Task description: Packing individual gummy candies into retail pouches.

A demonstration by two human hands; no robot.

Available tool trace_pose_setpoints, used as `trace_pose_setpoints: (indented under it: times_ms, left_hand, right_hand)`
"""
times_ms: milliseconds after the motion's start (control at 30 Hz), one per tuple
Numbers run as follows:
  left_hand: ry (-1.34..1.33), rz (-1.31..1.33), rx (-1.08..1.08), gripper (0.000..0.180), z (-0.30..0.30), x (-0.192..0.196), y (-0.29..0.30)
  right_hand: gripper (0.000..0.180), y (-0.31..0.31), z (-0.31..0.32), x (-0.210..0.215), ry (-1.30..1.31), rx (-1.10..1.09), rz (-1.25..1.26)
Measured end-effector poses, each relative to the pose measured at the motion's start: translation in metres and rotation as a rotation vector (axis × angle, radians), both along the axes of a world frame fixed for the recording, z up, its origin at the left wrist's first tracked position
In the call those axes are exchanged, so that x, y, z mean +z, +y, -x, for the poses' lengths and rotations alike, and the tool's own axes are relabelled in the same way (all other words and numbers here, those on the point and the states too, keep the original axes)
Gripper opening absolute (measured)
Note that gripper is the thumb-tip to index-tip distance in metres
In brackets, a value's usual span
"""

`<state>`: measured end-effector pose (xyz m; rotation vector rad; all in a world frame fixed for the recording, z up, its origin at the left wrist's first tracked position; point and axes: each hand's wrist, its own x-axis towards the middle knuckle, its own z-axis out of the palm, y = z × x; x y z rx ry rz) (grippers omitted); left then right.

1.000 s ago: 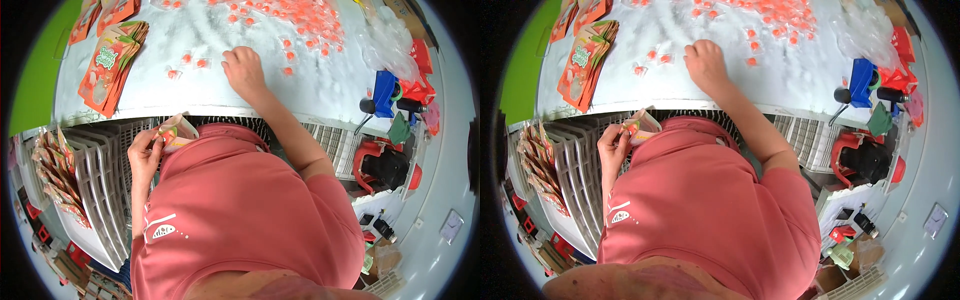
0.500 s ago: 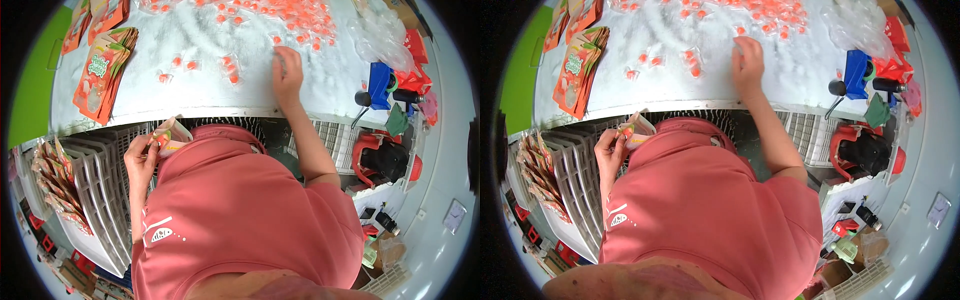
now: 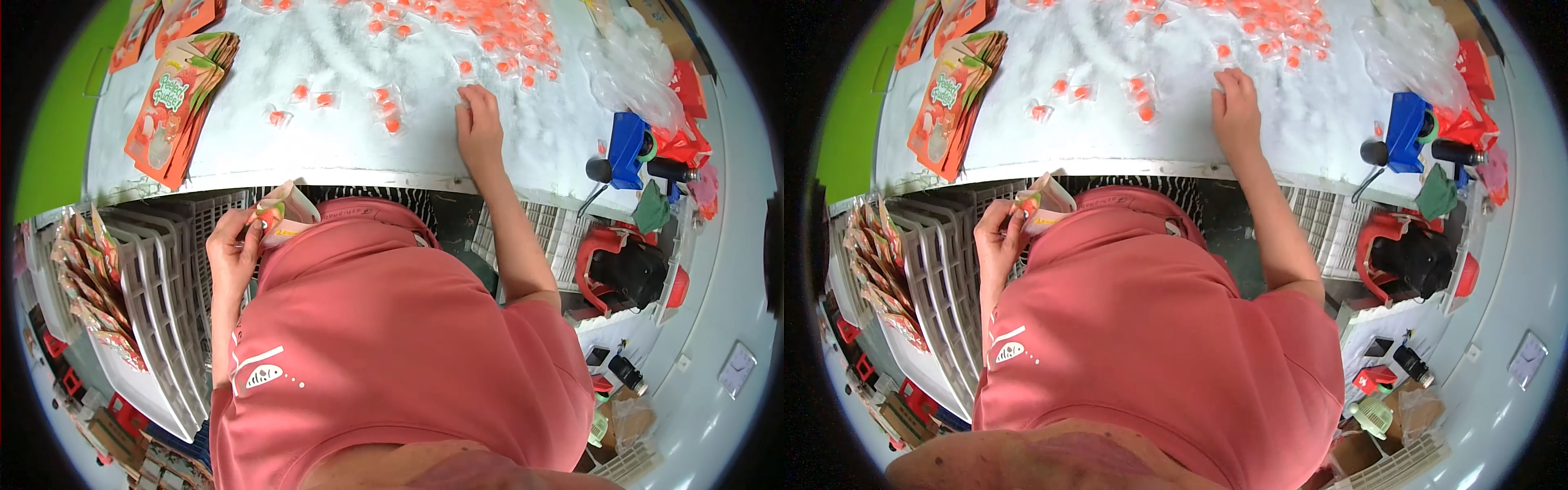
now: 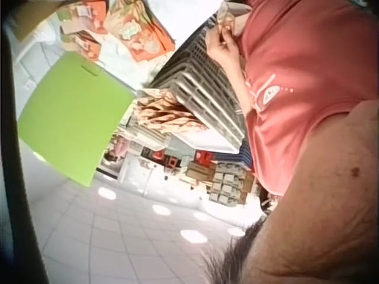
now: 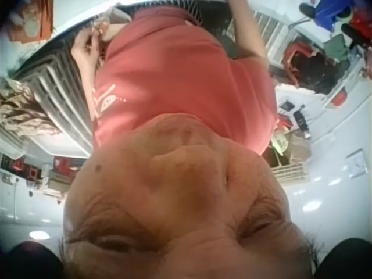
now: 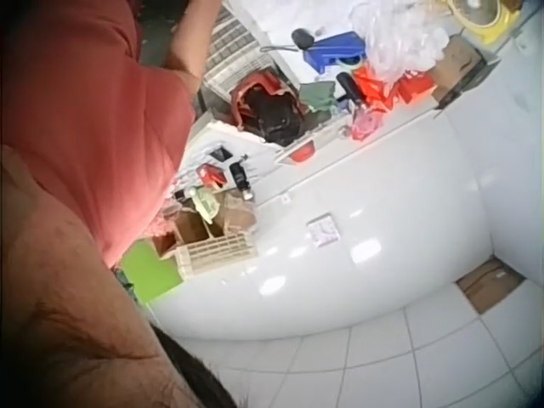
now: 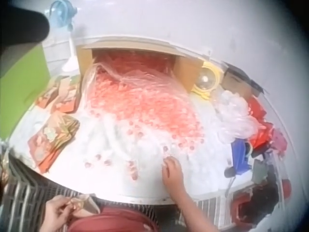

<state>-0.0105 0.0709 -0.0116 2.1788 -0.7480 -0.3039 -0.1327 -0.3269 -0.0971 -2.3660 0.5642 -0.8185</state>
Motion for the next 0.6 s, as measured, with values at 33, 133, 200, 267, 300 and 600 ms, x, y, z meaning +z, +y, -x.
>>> trace_pose_setpoints:
  times_ms: [33,133,200,267,300,600]
  left_hand:
    - [-0.002,0.002,0.002,0.004,0.000,0.000,-0.001]
    - [0.030,0.015,0.009,0.004,-0.001,-0.001,-0.001]
    - [0.017,0.000,-0.006,0.004,-0.003,-0.004,0.001]
    - [0.044,0.005,0.008,0.007,-0.002,-0.006,0.003]
    - [0.074,0.006,0.019,0.014,-0.002,-0.007,0.004]
    - [0.034,0.017,-0.004,0.015,0.000,-0.005,0.003]
  right_hand:
    - [0.032,0.004,0.001,0.000,0.013,0.005,0.027]
    - [0.033,0.022,-0.002,0.003,0.043,0.064,0.106]
    - [0.030,0.033,-0.005,0.005,0.054,0.099,0.079]
    - [0.028,0.040,-0.008,0.009,0.062,0.139,0.052]
    - [0.029,0.043,-0.010,0.014,0.085,0.176,-0.016]
    - [0.031,-0.015,-0.110,0.017,-0.017,0.230,0.336]
